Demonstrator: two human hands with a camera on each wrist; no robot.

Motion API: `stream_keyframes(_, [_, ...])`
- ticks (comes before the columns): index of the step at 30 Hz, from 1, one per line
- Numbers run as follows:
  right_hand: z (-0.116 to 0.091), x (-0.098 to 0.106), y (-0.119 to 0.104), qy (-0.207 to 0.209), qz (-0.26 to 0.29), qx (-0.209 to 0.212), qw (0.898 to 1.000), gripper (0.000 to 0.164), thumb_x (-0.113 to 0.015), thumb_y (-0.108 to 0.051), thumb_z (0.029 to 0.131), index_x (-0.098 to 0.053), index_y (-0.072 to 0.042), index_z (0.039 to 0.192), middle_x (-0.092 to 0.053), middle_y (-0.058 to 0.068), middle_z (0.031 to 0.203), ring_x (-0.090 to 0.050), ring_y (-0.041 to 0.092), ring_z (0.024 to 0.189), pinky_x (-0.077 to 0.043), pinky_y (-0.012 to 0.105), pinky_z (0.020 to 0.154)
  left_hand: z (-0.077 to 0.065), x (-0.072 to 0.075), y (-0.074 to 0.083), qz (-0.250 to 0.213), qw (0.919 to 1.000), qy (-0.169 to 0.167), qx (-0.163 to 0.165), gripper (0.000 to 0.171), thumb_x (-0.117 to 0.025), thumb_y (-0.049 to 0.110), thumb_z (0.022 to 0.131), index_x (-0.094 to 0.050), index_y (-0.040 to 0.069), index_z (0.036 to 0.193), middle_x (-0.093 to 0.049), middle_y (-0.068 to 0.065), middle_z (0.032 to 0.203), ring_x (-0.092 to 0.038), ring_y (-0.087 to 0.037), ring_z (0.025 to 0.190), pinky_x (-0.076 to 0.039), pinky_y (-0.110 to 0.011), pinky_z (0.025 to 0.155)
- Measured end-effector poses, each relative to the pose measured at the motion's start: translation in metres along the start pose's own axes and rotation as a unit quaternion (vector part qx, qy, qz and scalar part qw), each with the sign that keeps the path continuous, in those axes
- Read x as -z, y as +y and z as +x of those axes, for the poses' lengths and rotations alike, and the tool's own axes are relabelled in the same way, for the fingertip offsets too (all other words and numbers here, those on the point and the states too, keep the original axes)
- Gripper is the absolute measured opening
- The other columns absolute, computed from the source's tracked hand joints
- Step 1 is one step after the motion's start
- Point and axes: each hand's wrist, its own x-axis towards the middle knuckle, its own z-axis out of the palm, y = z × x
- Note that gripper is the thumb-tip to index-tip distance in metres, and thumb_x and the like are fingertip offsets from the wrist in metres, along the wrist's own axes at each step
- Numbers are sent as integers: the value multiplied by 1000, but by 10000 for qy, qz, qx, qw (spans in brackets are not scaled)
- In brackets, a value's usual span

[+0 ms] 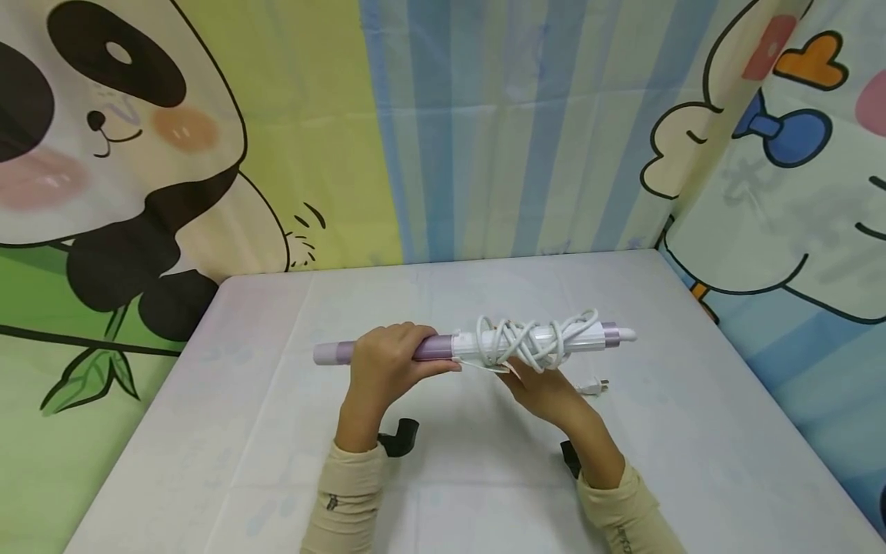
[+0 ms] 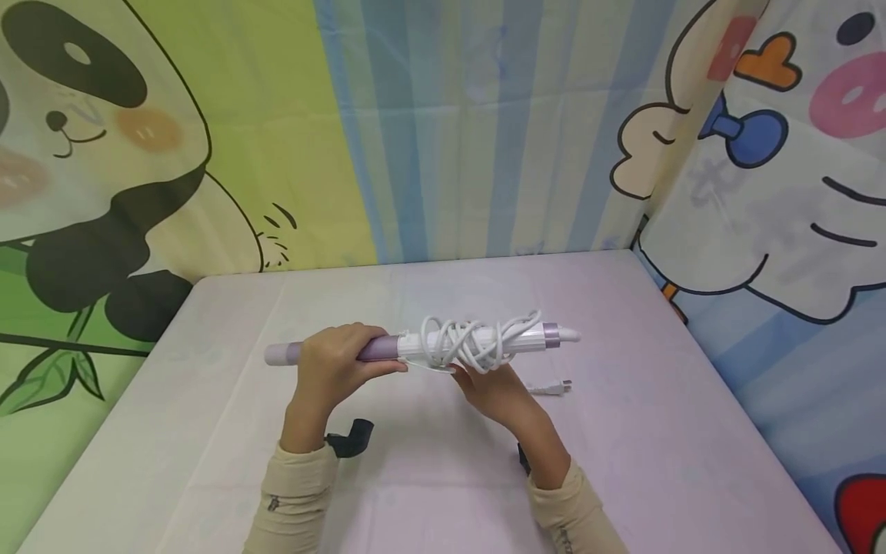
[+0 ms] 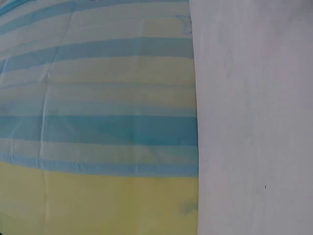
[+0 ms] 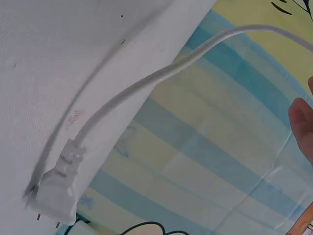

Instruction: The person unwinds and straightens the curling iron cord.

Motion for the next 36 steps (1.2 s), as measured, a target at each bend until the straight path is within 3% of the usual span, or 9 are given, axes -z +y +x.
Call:
stream_keyframes(2, [1,3,2,-16,118,-239,9996,35,-62,-5,84,-53,-2,118,-56,12,108,-55,26,102,-45,43,86,-1,1,-2,41,10000,4,51,53,-65,64,65,-65,12,77,-64,2,62,-52,-11,46,-44,-26,45])
stream_keyframes(6, [1,12,4,64,339,-569,9978,37,-57,-11,89,-50,-5,125,-60,11,108,-58,26,96,-48,43,81,-3,3,-8,156,9997,23,161,53,-66,64,64,-65,12,77,-64,1,62,-53,-12,46,-43,-26,45])
stream_keyframes(10, [2,22,5,164,258,-491,9983,34,-57,-13,89,-53,-5,123,-65,9,105,-60,23,87,-48,39,74,-3,4,-12,215,9994,38,279,53,-69,62,62,-65,11,77,-65,0,63,-54,-13,46,-43,-27,45])
stream_keyframes(15, [1,30,0,193,213,-279,9992,14,-58,-14,88,-59,-7,100,-66,0,84,-58,15,73,-47,34,68,-4,5,-18,465,9982,40,386,53,-76,57,55,-65,10,77,-65,-2,63,-56,-15,46,-43,-28,44])
stream_keyframes(20, [-3,40,0,725,-9,-89,9973,7,-63,-8,83,-61,-6,88,-66,0,77,-57,16,68,-46,32,60,-9,5,-25,794,9959,-96,431,55,-76,59,53,-65,10,75,-65,-1,61,-54,-16,44,-41,-28,42])
stream_keyframes(27, [-11,59,13,1667,-326,-435,9845,16,-68,-1,77,-62,1,92,-67,9,77,-61,21,66,-48,36,58,-12,7,-27,512,9975,-203,446,52,-76,58,53,-66,12,75,-63,0,60,-52,-14,45,-40,-27,43])
stream_keyframes(36, [-15,70,23,1814,-810,-656,9779,14,-68,-5,78,-63,1,90,-67,12,80,-56,22,61,-48,37,56,-12,8,-27,447,9982,-347,208,50,-73,59,56,-66,13,76,-63,2,61,-52,-13,48,-41,-27,46])
